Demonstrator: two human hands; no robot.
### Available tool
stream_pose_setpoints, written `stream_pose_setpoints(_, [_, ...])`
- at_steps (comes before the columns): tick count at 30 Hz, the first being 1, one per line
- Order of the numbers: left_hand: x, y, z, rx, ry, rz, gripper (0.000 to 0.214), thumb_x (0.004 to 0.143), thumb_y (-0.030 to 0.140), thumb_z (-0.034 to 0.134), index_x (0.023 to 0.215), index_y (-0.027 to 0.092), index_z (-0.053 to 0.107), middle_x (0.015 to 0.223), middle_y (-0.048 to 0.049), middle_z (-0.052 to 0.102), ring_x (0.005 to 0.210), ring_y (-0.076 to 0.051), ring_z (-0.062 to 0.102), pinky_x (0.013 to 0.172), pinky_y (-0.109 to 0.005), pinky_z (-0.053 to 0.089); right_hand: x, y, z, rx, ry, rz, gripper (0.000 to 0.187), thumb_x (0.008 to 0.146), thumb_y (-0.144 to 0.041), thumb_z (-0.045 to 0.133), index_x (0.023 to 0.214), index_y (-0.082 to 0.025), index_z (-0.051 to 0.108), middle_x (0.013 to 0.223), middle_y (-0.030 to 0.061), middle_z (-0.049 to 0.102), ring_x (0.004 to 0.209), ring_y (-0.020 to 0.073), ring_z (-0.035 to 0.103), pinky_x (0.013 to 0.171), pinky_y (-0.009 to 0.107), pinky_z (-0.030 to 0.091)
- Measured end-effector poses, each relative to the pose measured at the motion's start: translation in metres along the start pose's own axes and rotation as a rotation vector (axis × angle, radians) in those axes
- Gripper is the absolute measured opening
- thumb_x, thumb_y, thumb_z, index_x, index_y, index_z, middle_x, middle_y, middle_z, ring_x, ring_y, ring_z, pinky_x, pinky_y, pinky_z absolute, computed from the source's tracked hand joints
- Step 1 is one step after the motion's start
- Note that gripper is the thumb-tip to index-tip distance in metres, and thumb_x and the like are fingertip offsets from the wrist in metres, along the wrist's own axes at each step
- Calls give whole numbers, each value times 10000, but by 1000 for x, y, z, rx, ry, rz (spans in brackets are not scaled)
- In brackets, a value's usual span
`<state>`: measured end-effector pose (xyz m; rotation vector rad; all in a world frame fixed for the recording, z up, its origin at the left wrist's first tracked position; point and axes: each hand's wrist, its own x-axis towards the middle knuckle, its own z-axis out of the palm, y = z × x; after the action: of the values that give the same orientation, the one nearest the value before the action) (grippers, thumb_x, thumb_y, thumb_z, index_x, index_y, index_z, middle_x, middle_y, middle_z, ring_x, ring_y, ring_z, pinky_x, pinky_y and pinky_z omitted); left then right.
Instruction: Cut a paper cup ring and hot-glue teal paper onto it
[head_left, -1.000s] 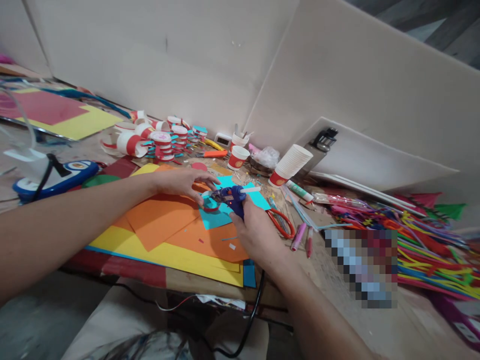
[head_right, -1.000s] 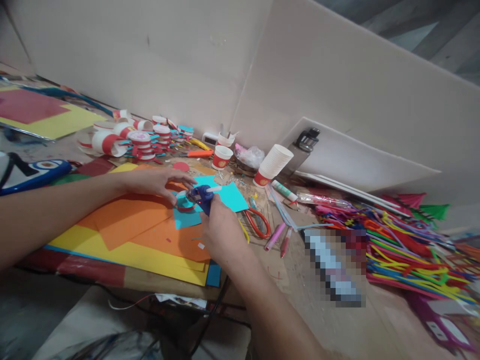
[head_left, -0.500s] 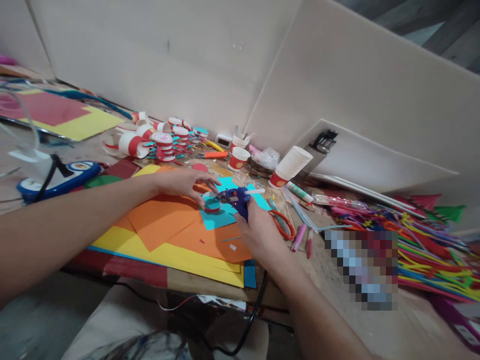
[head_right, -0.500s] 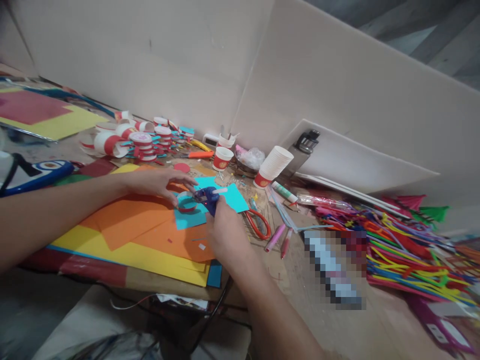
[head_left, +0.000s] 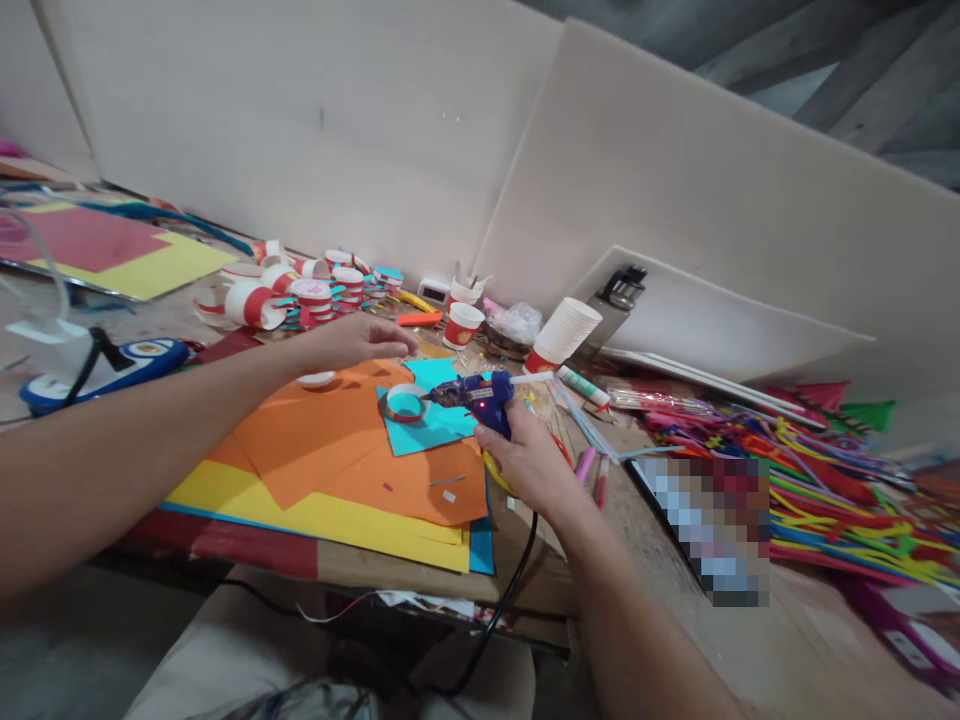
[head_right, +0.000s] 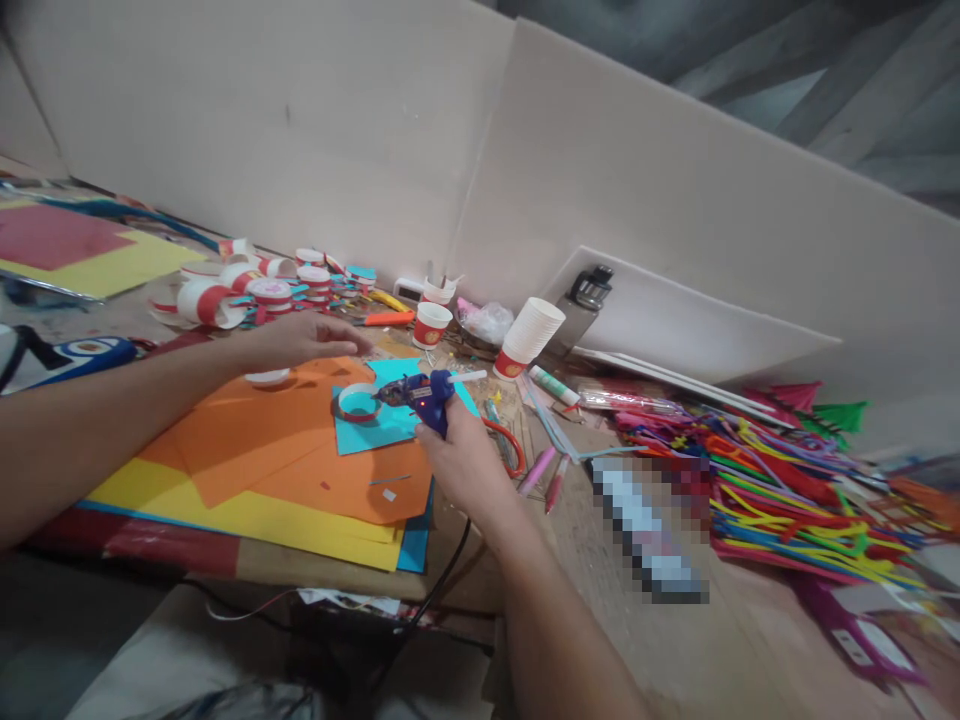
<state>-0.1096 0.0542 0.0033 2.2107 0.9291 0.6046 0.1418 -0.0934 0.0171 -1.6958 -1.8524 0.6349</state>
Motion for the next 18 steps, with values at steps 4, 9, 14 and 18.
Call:
stream_pose_setpoints(4, [16, 2, -9, 151, 46, -109, 435, 852, 510, 534, 1099, 199, 710, 1070, -47, 740, 1006, -214, 648, 866, -294, 477, 1, 2, -3, 43, -14, 35, 342, 841, -296, 522, 1155, -179, 587, 898, 29, 661, 815, 200, 588, 731, 304, 471])
stream_pose_setpoints(9, [49, -3, 5, 227, -125, -79, 382, 818, 466, 559, 1010, 178, 721, 963, -62, 738, 886, -203, 652, 786, -271, 444, 3, 3, -6, 101, -7, 73, 258, 823, -287, 524, 1038, -166, 597, 725, -4, 605, 727, 184, 570, 689, 292, 468])
stream_pose_setpoints(14, [76, -2, 27, 389, -187, -52, 423, 735, 467, 631, 1034, 172, 688, 988, -78, 703, 873, -219, 621, 743, -284, 426, 4, 4, -9, 135, 6, 117, 235, 821, -291, 525, 1016, -182, 602, 700, -9, 611, 684, 189, 579, 667, 305, 479])
stream_pose_setpoints(18, [87, -2, 33, 468, -231, -99, 511, 622, 473, 719, 1027, 168, 653, 956, -71, 681, 836, -215, 603, 670, -263, 414, 5, 6, -12, 123, 20, 123, 258, 825, -292, 518, 1043, -184, 603, 730, 0, 630, 694, 196, 587, 682, 314, 481])
